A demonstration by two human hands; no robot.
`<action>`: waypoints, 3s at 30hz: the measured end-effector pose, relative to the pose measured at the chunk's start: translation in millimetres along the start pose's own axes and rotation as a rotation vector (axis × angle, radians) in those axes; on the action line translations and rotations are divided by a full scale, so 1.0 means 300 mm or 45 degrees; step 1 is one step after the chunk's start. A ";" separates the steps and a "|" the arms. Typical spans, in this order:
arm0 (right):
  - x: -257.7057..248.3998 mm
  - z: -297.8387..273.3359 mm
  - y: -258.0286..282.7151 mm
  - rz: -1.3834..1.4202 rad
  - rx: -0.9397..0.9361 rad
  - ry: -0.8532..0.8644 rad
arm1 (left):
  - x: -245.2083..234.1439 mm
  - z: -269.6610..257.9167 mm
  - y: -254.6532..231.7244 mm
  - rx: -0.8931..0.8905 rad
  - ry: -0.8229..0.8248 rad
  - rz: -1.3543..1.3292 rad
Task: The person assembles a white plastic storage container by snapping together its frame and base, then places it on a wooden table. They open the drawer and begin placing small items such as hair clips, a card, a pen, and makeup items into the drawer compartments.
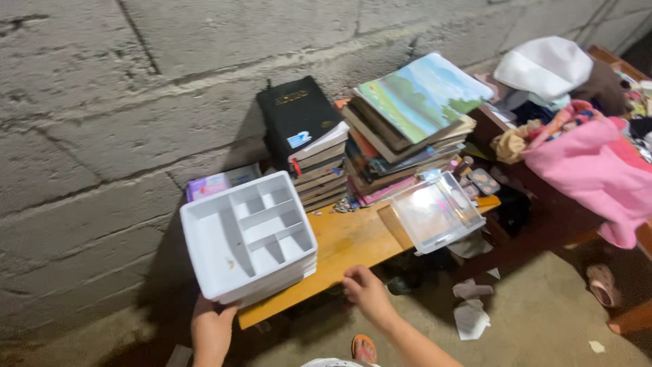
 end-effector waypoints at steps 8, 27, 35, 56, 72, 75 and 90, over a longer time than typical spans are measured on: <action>-0.552 -0.062 -0.150 0.664 0.071 -0.494 | 0.159 -0.131 0.237 -0.609 -0.197 -0.729; -0.834 0.201 -0.185 0.839 0.134 -0.268 | 0.527 -0.392 0.304 -0.854 0.175 -1.151; -0.742 -0.021 -0.051 0.828 0.011 -0.172 | 0.539 -0.556 0.184 -0.747 0.307 -1.126; 0.108 -1.036 -0.183 0.679 0.379 0.521 | 0.343 -1.206 -0.238 -0.511 0.364 -0.930; -0.260 -0.683 -0.270 0.501 0.600 0.456 | 0.393 -1.139 -0.186 -0.716 0.039 -1.041; -0.288 -0.668 -0.155 0.335 0.562 0.627 | 0.385 -1.130 -0.195 -0.721 0.035 -0.992; -0.030 -0.391 -0.436 0.244 0.500 0.715 | 0.342 -0.750 0.071 -0.653 0.132 -0.732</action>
Point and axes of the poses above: each hand's wrist, its own z-axis towards the middle knuckle, its own x-axis out of the palm, y = z × x, the point moved 10 cm from there along z, towards the middle knuckle, and after that the axes turned 9 degrees about y, right-handed, at the moved point
